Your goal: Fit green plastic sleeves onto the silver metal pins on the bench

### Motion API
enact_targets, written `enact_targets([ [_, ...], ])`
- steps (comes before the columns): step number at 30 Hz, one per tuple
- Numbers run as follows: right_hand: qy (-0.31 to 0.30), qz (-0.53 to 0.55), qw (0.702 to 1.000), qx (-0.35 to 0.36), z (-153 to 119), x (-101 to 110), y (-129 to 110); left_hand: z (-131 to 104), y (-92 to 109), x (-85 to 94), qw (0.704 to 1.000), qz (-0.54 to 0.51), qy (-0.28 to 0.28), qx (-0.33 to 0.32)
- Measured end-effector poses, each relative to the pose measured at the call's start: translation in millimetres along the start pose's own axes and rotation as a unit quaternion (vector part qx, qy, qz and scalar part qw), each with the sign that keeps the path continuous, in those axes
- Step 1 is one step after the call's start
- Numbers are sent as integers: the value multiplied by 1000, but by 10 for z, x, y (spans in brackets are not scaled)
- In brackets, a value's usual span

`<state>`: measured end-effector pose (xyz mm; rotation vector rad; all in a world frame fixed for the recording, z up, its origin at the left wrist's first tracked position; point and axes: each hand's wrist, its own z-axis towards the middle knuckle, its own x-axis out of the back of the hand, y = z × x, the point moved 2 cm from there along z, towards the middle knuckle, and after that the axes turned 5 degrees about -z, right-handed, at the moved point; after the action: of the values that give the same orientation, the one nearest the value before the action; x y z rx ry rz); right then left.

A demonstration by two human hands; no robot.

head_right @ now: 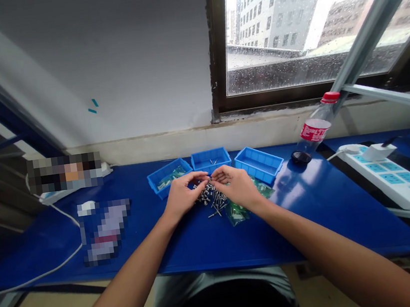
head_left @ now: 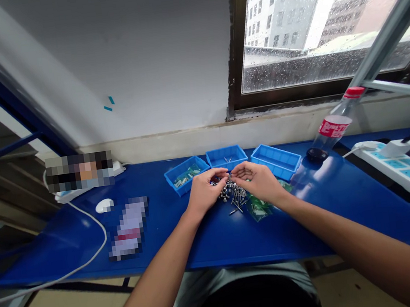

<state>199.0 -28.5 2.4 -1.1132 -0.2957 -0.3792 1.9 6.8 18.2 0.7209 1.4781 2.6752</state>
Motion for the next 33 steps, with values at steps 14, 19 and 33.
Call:
enact_targets([
  [14,30,-95,988,122,0,63,-159,-9,-4,-41,990,-133,-15,43],
  [19,57,-295,935,187,110,383,-48,-18,17,-24,999,14,-30,2],
  [33,53,-446,889,89,134,649,332,-41,-230,-46,978,177,-108,-27],
])
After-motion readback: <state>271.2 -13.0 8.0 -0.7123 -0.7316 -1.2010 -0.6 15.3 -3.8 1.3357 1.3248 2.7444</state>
